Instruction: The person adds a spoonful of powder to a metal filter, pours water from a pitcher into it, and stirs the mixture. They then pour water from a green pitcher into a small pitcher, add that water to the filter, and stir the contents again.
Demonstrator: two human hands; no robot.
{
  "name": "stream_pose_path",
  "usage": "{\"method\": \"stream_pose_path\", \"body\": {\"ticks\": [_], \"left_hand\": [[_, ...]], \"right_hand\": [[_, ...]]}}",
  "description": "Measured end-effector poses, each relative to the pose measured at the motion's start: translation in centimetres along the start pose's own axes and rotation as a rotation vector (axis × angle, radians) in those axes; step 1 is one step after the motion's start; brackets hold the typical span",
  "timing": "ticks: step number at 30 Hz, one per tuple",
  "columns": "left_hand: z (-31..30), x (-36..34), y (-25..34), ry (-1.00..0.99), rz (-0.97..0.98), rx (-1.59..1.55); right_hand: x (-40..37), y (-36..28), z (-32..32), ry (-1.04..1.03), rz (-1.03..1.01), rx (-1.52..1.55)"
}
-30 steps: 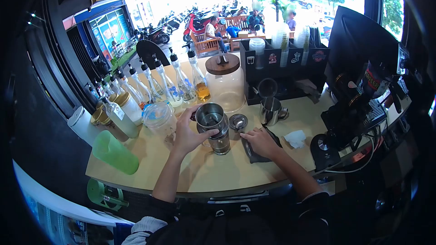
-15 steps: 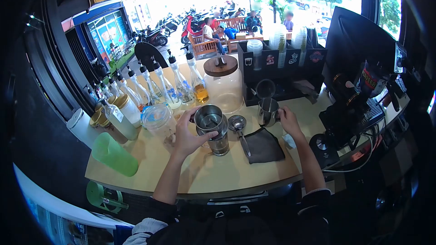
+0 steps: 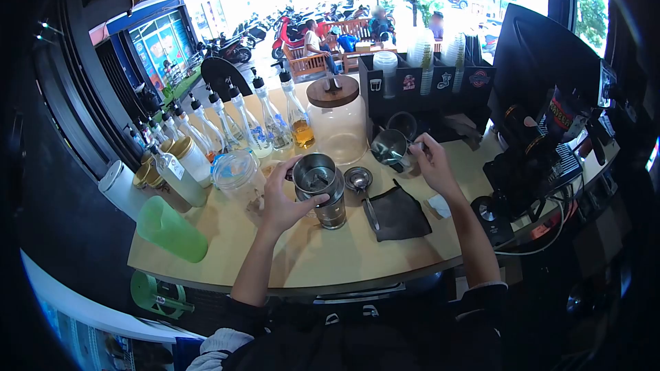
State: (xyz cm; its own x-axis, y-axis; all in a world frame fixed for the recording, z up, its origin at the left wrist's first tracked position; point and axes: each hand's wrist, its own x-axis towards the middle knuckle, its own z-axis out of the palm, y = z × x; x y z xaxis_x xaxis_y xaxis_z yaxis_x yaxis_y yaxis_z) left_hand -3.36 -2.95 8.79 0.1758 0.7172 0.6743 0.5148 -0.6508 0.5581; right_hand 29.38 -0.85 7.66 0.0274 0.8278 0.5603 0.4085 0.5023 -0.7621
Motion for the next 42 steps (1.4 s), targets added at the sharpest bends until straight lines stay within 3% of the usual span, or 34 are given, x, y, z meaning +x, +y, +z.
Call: {"method": "stream_pose_path", "body": {"ticks": [4, 11, 13, 14, 20, 24, 42], "left_hand": [[0.0, 0.0, 0.1, -0.005, -0.008, -0.003], [0.0, 0.0, 0.5, -0.012, -0.043, -0.032], [0.0, 0.0, 0.6, -0.018, -0.057, -0.030], [0.0, -0.1, 0.6, -0.012, -0.054, -0.020], [0.2, -0.1, 0.6, 0.000, -0.015, -0.002], [0.1, -0.1, 0.5, -0.012, -0.003, 0.017], [0.4, 0.2, 0.7, -0.040, -0.052, -0.039]], "right_hand": [[1.1, -4.1, 0.1, -0.076, -0.179, 0.059], [2.1, -11.7, 0.7, -0.196, -0.120, -0.074], [2.7, -12.5, 1.0, -0.213, -0.278, -0.204], [2.9, -13.1, 1.1, -0.256, -0.259, -0.237], [4.2, -14.4, 2.9, -0.263, -0.454, -0.245], [4.5, -15.6, 3.7, -0.322, -0.364, -0.214], [5.1, -15.7, 5.8, -0.353, -0.477, -0.374]]}}
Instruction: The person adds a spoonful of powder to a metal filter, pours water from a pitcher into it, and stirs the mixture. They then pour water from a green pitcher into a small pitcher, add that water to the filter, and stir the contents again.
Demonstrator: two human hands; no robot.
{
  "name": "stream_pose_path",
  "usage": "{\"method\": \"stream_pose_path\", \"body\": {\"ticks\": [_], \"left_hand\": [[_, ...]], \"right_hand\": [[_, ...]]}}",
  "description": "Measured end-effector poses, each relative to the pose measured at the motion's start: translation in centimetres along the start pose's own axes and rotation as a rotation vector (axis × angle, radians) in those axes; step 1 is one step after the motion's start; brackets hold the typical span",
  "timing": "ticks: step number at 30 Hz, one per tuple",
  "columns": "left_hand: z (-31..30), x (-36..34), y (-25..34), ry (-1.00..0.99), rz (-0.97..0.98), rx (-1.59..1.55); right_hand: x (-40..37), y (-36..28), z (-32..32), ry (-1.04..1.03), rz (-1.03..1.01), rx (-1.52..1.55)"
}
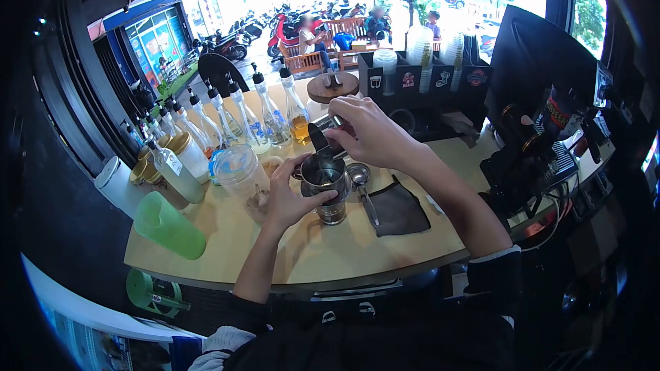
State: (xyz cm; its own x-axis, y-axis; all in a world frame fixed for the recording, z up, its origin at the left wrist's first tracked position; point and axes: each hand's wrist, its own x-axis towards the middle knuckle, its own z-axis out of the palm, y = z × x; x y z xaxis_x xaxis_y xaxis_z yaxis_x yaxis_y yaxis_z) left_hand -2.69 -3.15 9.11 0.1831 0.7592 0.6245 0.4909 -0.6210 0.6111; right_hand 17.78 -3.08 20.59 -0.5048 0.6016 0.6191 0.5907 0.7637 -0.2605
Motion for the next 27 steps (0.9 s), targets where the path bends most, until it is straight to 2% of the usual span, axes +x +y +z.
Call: {"method": "stream_pose_path", "body": {"ticks": [16, 27], "left_hand": [[0.00, -0.12, 0.17, -0.023, -0.049, -0.034], [-0.23, 0.00, 0.24, -0.003, -0.040, 0.062]], "right_hand": [[0.04, -0.17, 0.03, 0.010, -0.002, 0.010], [-0.72, 0.14, -0.76, -0.003, 0.038, -0.008]]}}
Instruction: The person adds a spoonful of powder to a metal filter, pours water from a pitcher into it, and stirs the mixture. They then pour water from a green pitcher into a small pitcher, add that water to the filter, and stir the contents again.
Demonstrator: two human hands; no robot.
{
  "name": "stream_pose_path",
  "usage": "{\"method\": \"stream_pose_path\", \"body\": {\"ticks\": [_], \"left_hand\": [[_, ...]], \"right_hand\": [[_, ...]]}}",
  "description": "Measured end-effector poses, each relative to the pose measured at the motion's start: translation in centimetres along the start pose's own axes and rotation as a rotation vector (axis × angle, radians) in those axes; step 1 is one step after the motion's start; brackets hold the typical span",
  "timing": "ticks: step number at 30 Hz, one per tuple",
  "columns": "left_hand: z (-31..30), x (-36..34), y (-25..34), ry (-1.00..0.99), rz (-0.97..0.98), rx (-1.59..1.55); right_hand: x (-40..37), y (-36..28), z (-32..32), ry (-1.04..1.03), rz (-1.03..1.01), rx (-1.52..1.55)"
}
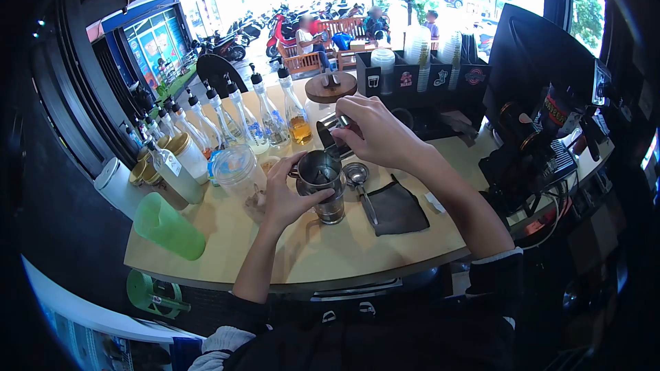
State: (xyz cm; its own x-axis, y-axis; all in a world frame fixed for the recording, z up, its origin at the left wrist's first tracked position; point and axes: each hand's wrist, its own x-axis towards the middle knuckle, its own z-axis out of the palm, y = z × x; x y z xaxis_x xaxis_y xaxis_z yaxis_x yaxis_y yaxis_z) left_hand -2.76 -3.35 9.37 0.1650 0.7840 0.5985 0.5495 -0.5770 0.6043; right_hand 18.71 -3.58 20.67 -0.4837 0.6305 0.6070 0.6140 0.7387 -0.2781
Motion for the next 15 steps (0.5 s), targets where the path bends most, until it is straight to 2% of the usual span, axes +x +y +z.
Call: {"method": "stream_pose_path", "body": {"ticks": [7, 9, 15], "left_hand": [[0.1, 0.0, -0.1, 0.019, 0.015, 0.042], [0.3, 0.0, 0.0, 0.080, 0.093, 0.035], [1.0, -0.1, -0.2, 0.127, 0.115, 0.000]], "right_hand": [[-0.4, -0.2, -0.4, 0.006, -0.010, -0.068], [-0.4, -0.5, -0.5, 0.005, -0.012, -0.075], [-0.1, -1.4, -0.4, -0.025, 0.038, -0.001]]}}
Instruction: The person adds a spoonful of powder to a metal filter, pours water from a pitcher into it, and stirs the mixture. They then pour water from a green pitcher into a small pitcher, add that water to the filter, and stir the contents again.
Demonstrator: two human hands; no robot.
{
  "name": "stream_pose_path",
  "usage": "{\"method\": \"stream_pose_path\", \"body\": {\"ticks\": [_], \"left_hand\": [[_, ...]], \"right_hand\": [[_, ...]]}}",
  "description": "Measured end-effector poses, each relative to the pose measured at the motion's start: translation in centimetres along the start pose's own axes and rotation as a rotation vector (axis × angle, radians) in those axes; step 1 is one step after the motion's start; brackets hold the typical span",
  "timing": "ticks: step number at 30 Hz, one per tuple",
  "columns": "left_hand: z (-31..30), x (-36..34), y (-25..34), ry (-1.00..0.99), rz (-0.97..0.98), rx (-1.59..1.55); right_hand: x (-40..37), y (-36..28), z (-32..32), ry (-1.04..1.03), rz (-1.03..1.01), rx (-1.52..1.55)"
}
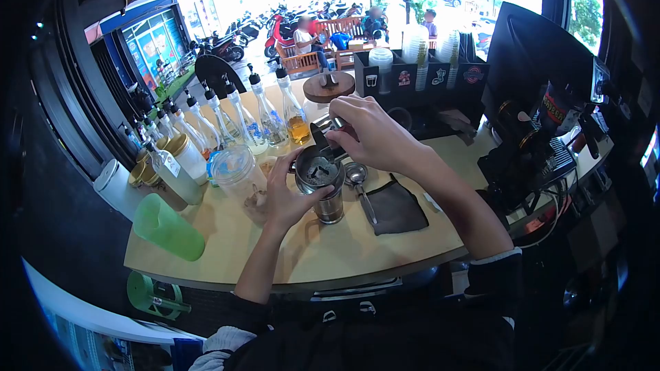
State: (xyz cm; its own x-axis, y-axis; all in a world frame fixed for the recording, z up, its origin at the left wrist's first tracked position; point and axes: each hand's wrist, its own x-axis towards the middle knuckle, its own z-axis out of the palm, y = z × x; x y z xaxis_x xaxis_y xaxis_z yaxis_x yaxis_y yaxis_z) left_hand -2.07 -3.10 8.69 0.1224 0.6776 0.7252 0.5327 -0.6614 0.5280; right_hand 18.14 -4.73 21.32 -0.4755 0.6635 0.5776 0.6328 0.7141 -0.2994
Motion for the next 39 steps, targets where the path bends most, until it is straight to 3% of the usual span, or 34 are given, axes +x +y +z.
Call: {"method": "stream_pose_path", "body": {"ticks": [15, 19, 27, 39], "left_hand": [[0.4, -0.4, 0.2, 0.030, -0.001, -0.019], [0.4, -0.4, 0.0, -0.020, -0.085, -0.074], [0.0, 0.0, -0.3, 0.043, 0.076, 0.137], [-0.7, 0.4, -0.8, 0.003, 0.105, 0.237]], "right_hand": [[0.8, -0.9, 1.0, 0.069, -0.154, 0.037], [0.6, -0.9, 0.8, 0.050, -0.132, 0.047], [-0.4, -1.2, -0.1, -0.004, -0.053, 0.009], [-1.3, 1.1, 0.4, 0.068, 0.037, 0.010]]}}
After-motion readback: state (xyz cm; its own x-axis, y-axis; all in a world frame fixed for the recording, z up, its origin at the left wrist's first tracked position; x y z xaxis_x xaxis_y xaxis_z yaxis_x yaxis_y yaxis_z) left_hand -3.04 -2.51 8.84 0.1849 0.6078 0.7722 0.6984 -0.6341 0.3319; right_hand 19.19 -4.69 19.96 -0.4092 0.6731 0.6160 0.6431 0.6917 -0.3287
